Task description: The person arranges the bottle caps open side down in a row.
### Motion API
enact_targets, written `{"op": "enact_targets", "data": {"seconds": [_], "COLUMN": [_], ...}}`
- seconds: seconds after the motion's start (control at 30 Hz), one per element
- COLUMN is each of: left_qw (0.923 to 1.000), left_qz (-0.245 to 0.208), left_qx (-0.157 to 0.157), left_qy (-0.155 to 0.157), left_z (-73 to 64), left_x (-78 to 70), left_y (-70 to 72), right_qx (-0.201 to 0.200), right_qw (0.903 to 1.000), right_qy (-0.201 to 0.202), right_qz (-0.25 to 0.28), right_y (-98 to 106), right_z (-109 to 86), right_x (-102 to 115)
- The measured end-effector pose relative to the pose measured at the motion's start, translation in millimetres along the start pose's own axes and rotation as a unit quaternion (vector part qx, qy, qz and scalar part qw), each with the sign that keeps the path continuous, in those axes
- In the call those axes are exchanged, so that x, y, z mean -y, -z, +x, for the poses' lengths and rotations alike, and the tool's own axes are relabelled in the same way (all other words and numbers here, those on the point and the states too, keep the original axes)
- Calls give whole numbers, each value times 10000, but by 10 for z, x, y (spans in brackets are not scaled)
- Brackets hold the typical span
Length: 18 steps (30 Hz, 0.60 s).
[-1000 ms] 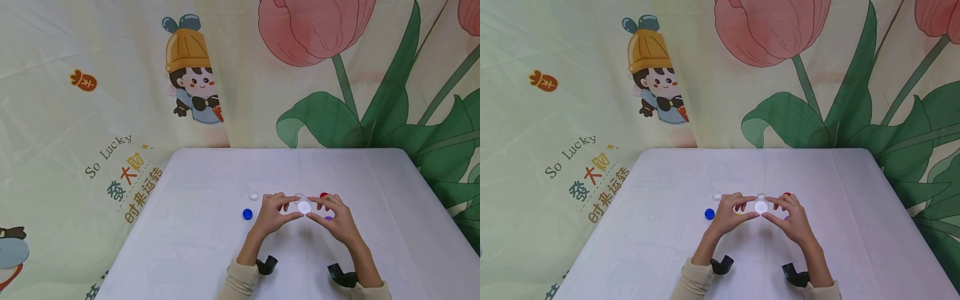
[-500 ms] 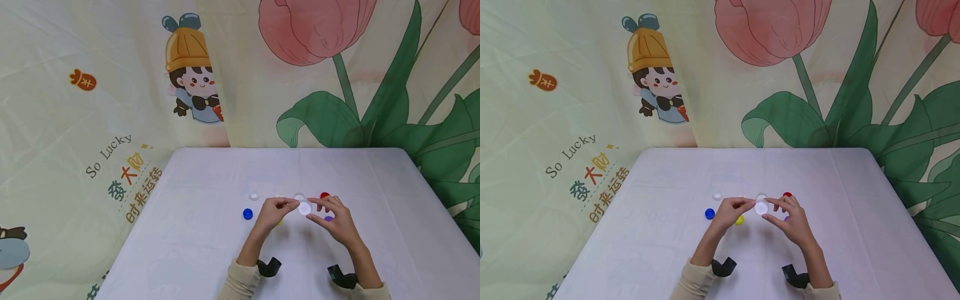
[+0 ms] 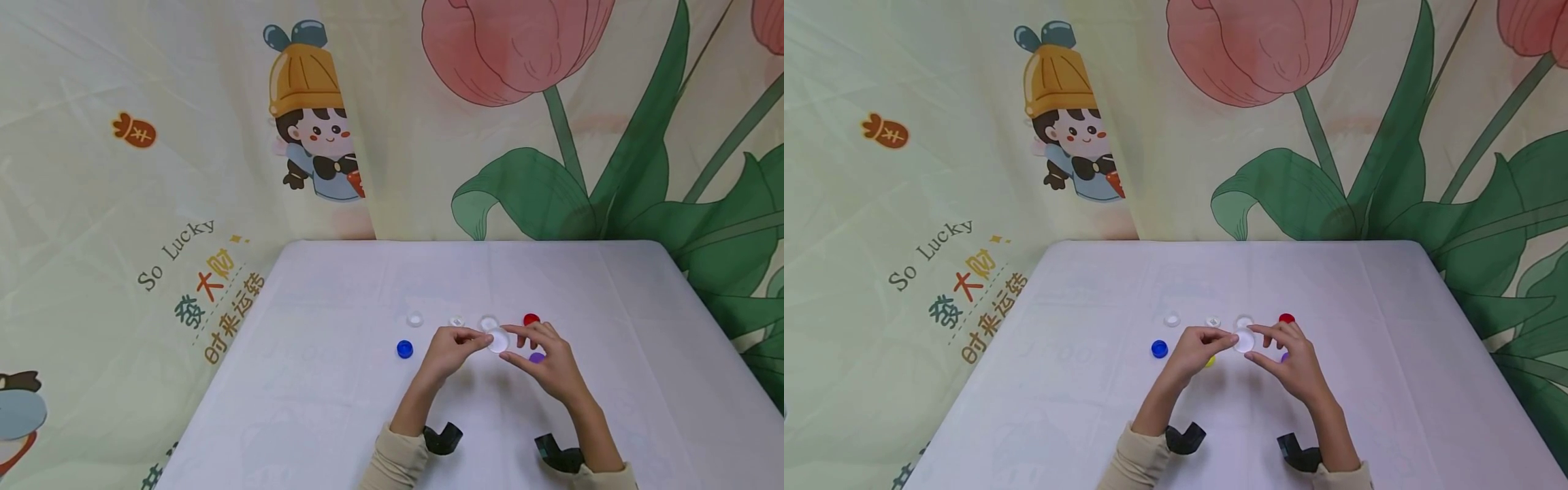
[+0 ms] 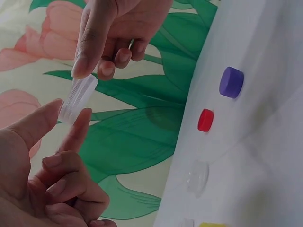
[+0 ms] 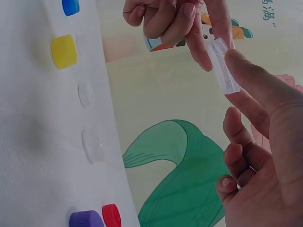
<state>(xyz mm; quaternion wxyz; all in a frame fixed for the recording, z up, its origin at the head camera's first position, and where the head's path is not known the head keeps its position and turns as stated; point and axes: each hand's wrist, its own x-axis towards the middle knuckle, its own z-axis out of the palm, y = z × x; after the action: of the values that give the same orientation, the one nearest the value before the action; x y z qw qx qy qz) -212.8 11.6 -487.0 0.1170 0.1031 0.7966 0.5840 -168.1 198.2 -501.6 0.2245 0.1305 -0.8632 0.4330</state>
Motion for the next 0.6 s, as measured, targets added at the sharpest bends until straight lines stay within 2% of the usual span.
{"op": "enact_targets", "data": {"seconds": [0.37,0.5,0.6], "left_qw": [9995,9981,9958], "left_qz": [172,348,443], "left_qx": [-216,-390,-492], "left_qy": [-124,-331,-640], "left_z": [-32,-23,-13], "left_x": [-8,-3,1], "left_y": [-13,-15,-14], "right_qx": [71,43,82], "right_qw": [9999,9998,9996], "right_qy": [-116,-195,-270], "right_qz": [64,26,42], "right_y": [-21,-24,-30], "right_z": [-25,-32,-38], "right_x": [-59,-84,-98]}}
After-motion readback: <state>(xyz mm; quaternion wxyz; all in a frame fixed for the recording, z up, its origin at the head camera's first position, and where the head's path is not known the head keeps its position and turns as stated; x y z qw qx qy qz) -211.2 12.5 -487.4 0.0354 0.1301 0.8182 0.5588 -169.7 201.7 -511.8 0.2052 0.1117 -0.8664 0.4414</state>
